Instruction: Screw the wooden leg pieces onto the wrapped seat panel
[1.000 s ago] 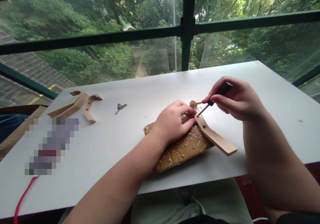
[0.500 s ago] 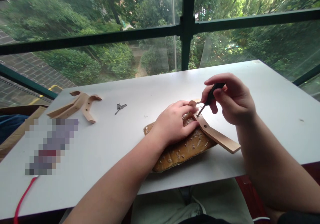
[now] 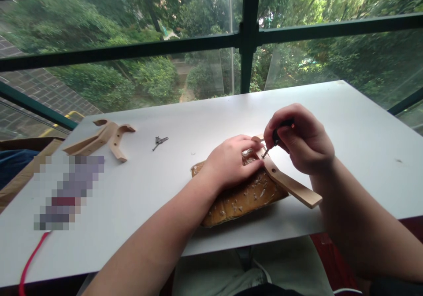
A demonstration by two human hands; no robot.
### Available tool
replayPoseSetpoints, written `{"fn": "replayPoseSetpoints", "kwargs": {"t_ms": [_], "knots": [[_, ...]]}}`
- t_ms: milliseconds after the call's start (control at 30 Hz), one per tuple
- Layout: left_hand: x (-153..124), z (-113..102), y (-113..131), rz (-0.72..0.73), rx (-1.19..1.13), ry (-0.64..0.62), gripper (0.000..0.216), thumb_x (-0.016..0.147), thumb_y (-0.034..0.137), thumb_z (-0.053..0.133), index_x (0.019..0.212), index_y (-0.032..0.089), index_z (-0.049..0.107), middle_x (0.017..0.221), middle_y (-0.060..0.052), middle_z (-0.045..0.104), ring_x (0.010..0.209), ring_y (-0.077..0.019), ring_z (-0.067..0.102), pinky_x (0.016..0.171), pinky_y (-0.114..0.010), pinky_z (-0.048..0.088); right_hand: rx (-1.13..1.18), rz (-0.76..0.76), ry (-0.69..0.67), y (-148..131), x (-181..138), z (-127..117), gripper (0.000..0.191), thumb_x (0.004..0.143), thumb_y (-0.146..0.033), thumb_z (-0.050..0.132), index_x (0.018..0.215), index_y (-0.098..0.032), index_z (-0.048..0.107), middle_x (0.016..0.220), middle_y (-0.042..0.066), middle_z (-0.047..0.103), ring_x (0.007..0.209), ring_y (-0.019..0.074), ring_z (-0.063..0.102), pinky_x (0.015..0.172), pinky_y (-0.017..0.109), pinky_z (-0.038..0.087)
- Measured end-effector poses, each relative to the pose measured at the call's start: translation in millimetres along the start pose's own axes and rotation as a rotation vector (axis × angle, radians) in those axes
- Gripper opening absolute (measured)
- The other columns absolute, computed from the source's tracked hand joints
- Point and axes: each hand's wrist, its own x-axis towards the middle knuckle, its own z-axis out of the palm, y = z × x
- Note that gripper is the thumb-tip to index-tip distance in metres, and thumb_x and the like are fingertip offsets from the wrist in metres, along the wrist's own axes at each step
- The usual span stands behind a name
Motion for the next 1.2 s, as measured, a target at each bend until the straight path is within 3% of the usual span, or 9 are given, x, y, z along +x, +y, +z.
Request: {"fn": "replayPoseSetpoints", "kwargs": {"t_ms": [400,800,1000,1200], "knots": [[-0.1,-1.7,0.9,0.044,0.056,-0.047,0.036,0.083,0.041,0.068,0.113,0.022,0.062,0.128,-0.005,0.063,0.117,-0.0264,0.058,0.105,-0.041,0.046,-0.143,-0.072,0.027,-6.3,1.5,-5.2,0.004,0.092,-0.026,0.061,0.088,-0.025,0.061,0.071,0.002,0.063,0.058,0.0155,0.06,0.053,0.034,0.056],[0.7,-2.3,2.2,0.039,0.062,-0.07,0.039,0.083,0.042,0.068,0.116,0.021,0.062,0.127,-0.006,0.063,0.115,-0.0259,0.059,0.104,-0.04,0.046,-0.004,0.02,0.009,-3.6,5.2,-8.6,0.009,0.091,-0.03,0.062,0.087,-0.026,0.056,0.067,0.0,0.064,0.056,0.0153,0.061,0.049,0.031,0.053],[-1.1,-2.9,3.2,0.041,0.059,-0.073,0.037,0.085,0.044,0.065,0.117,0.024,0.062,0.129,-0.004,0.062,0.118,-0.0255,0.057,0.106,-0.041,0.044,-0.037,-0.038,0.067,0.7,6.2,-9.3,0.01,0.09,-0.027,0.065,0.086,-0.023,0.057,0.068,0.0,0.063,0.055,0.0124,0.059,0.045,0.027,0.048],[0.9,-0.8,6.2,-0.001,0.057,-0.081,0.029,0.087,0.045,0.064,0.108,0.025,0.063,0.117,-0.002,0.065,0.109,-0.0238,0.059,0.1,-0.039,0.047,-0.198,-0.119,0.112,-1.7,6.2,-6.8,0.005,0.088,-0.024,0.066,0.084,-0.023,0.063,0.079,0.003,0.066,0.064,0.014,0.06,0.051,0.03,0.048]]}}
